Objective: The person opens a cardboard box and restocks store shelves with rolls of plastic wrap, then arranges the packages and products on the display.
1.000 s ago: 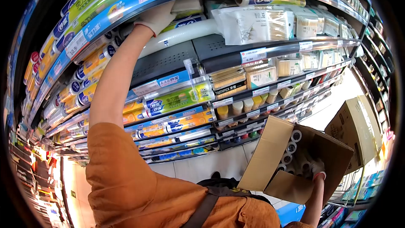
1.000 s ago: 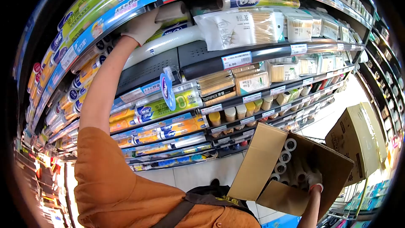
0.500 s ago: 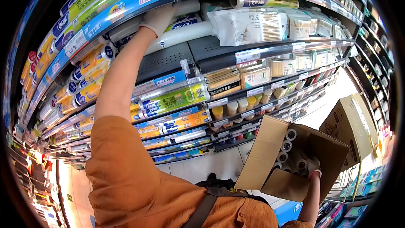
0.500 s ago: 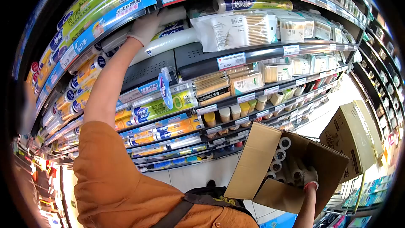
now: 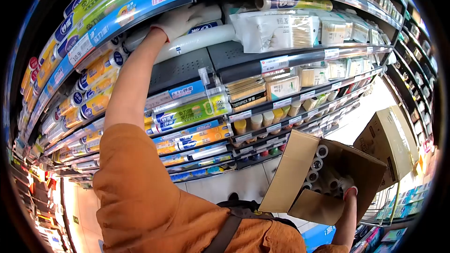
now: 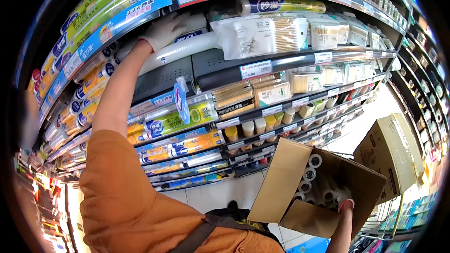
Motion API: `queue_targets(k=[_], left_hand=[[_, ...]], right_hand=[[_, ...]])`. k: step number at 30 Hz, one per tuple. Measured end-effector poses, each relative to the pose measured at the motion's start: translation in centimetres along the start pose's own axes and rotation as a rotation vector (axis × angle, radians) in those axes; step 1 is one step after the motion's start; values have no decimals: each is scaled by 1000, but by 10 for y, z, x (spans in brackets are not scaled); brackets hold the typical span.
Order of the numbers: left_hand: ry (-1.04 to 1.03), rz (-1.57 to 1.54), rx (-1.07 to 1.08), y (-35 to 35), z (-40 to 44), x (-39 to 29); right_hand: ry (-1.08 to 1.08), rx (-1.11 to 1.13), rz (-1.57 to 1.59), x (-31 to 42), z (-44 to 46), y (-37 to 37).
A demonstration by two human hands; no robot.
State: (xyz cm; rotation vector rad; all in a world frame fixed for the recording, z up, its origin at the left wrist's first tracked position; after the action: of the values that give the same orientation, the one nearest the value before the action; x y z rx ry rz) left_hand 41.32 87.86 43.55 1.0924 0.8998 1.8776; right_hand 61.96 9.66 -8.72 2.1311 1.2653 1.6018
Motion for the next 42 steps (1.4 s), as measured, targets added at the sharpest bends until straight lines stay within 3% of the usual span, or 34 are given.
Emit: queue_targets(k=[4, 5, 6, 7, 11, 12, 15, 18, 20, 24, 25, 26, 27, 28, 29, 32, 33, 34, 35, 36, 38, 40, 41, 42], left_hand=[[20, -34, 23, -4, 0, 1], [32, -59, 59, 2, -2, -1], [18, -53, 42, 9, -6, -6], [4, -48, 28, 15, -14, -11], [-81, 90, -18, 28, -47, -38], [-101, 70, -51, 32, -52, -44], [-170, -45, -191, 62, -63, -82], [-482, -183, -501, 113, -78, -158], [-683, -245, -584, 144, -96, -219], [-1026, -411, -446, 164, -129, -311], [-1109, -439, -503, 167, -137, -326], [-1128, -476, -523, 169, -143, -340], [-1146, -512, -542, 171, -150, -353], [-1156, -504, -565, 176, -158, -363], [-1165, -496, -587, 181, -165, -374], [-1197, -536, -395, 180, -184, -386], [-1113, -410, -485, 179, -183, -377], [-1029, -291, -569, 179, -183, -370], [-969, -197, -610, 177, -177, -354], [-839, 25, -505, 175, -167, -335], [-668, 78, -443, 170, -149, -281], [-445, 55, -268, 169, -135, -223], [-366, 40, -286, 158, -131, -189], [-220, 89, -148, 149, -124, -160]], right_hand=[[-112, 192, 243, -11, -7, 19], [-225, 107, 607, -22, -23, 29], [-200, 123, 443, -20, -34, 43], [-196, 98, 508, -8, -58, 57], [16, -43, 819, 189, -212, 72], [38, -148, 709, 204, -235, 78], [5, -94, 564, 246, -283, 68], [105, -105, 632, 252, -287, 47], [47, -74, 640, 256, -294, 45], [36, -214, 681, 271, -329, 50], [62, -225, 683, 274, -340, 50], [93, -234, 682, 279, -351, 53], [123, -88, 682, 290, -360, 51], [214, -188, 747, 287, -363, 46], [257, -105, 777, 293, -363, 38], [444, 83, 698, 299, -342, 26], [512, 120, 627, 300, -329, 20], [677, 15, 681, 301, -317, 15], [615, -124, 468, 296, -299, 19], [493, -157, 311, 270, -273, 16], [168, 36, 631, 236, -204, -4], [385, -86, -370, 177, -151, -12], [435, -172, -563, 176, -146, -18], [370, -282, -601, 170, -139, -19]])
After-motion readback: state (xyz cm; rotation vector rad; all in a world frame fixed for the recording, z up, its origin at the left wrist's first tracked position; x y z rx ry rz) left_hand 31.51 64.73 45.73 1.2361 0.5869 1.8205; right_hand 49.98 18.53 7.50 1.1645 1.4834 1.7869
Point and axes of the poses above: each hand's wrist, its own z-axis towards the middle knuckle, its own y-axis out of the back of the hand, x = y × z, the point moved 7 cm from there along z, towards the middle knuckle, and after that the axes turned 3 degrees about x, right-handed, at the moved point
